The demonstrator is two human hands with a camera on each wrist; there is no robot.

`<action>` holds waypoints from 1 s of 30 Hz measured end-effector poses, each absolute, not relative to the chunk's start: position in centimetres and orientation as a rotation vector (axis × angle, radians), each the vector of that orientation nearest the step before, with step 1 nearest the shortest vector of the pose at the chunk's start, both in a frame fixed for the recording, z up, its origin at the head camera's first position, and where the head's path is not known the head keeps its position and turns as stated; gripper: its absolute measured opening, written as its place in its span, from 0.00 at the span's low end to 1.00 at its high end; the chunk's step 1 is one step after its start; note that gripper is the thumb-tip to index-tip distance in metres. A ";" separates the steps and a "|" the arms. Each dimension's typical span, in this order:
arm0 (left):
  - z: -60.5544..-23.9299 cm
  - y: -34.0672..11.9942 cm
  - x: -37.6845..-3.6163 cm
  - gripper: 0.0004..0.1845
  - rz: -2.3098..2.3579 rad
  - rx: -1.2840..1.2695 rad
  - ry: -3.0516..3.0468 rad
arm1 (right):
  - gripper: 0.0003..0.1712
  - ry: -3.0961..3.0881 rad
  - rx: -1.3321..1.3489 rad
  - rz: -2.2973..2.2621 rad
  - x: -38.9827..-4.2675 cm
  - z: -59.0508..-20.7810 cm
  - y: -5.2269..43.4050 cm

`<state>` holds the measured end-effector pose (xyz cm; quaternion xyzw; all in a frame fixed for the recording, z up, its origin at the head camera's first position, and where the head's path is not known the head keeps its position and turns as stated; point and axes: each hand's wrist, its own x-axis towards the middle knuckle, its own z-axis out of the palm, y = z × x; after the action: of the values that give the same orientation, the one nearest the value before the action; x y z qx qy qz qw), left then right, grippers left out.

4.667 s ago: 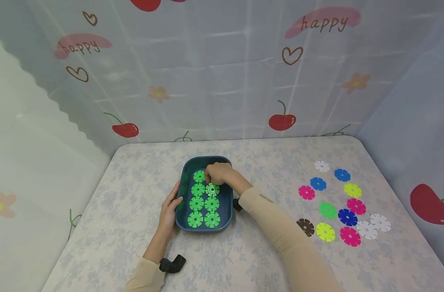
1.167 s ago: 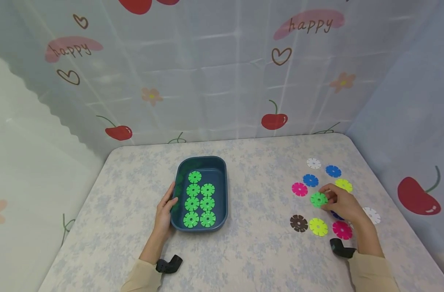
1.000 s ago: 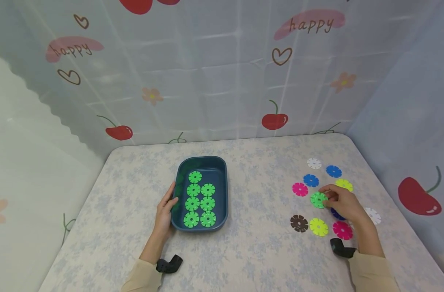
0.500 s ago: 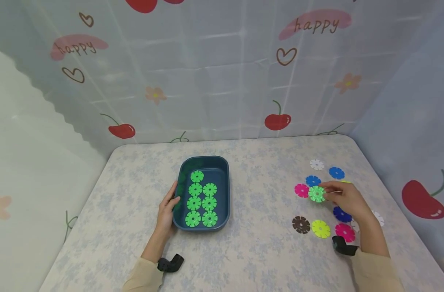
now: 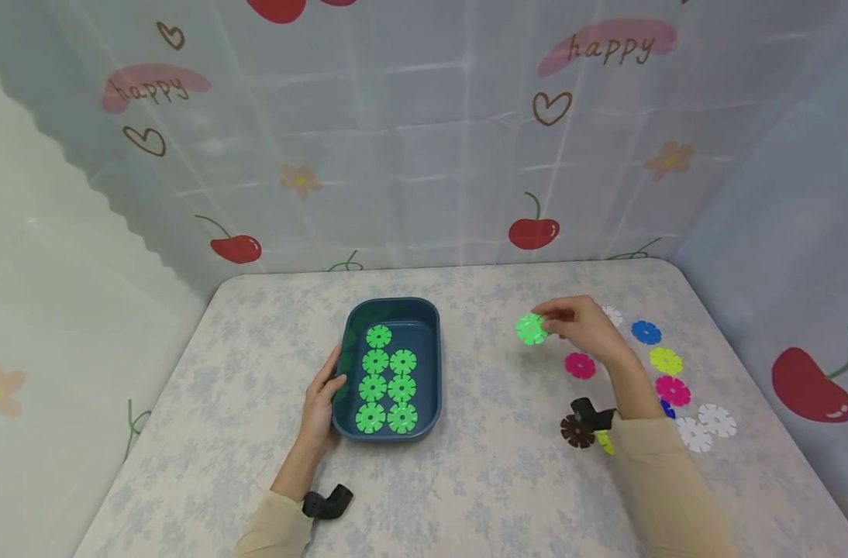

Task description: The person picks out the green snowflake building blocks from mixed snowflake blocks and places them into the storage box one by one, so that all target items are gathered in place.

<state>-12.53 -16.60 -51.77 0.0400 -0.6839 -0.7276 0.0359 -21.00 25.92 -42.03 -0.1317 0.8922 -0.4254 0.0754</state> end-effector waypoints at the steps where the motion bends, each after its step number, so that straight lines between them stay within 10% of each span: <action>1: -51.8 -16.6 -12.6 0.29 -2.237 0.127 -2.095 | 0.18 2.670 -0.419 -1.276 -21.6 -41.7 24.9; 30: -51.8 -16.5 -12.5 0.29 -2.240 0.137 -2.075 | 0.12 2.586 -0.917 -1.024 -29.2 -42.1 6.0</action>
<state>-12.54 -16.51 -51.80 0.0449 -0.6783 -0.7322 0.0429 -29.22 6.04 -42.14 -0.3113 0.8780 -0.3476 0.1064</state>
